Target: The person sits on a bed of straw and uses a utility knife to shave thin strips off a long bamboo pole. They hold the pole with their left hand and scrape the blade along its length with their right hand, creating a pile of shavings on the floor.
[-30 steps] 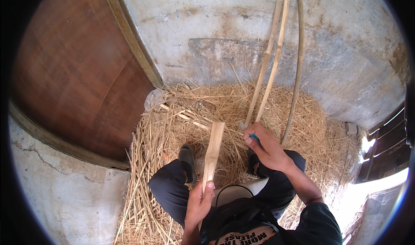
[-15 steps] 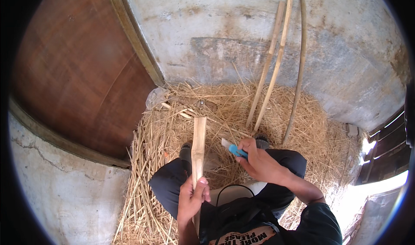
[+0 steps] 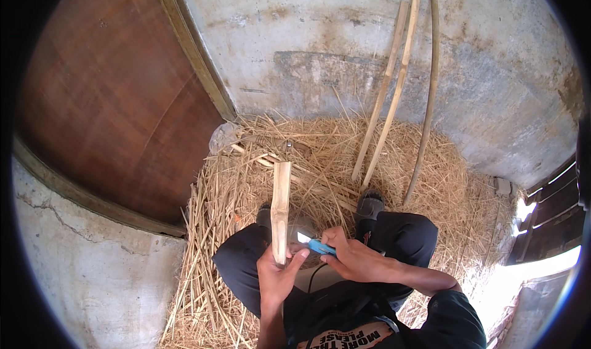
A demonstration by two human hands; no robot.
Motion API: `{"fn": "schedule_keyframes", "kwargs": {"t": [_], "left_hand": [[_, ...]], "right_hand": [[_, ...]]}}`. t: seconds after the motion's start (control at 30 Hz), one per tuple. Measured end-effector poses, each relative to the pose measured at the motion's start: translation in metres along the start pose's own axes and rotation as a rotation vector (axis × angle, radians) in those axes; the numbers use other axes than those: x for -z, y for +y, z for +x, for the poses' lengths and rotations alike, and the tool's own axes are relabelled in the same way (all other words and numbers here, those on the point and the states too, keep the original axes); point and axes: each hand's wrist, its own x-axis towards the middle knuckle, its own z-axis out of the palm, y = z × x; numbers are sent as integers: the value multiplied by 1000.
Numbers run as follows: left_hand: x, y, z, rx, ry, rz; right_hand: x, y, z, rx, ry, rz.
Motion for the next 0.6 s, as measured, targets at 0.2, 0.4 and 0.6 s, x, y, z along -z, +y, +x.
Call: {"fn": "schedule_keyframes", "kwargs": {"t": [0.2, 0.4, 0.6], "left_hand": [[-4, 3, 1, 1, 37, 31], [-5, 4, 2, 25, 23, -10], [-4, 2, 2, 10, 4, 9]], "right_hand": [[2, -2, 1, 16, -20, 1], [3, 0, 2, 83, -14, 13], [5, -3, 2, 32, -17, 18]]}}
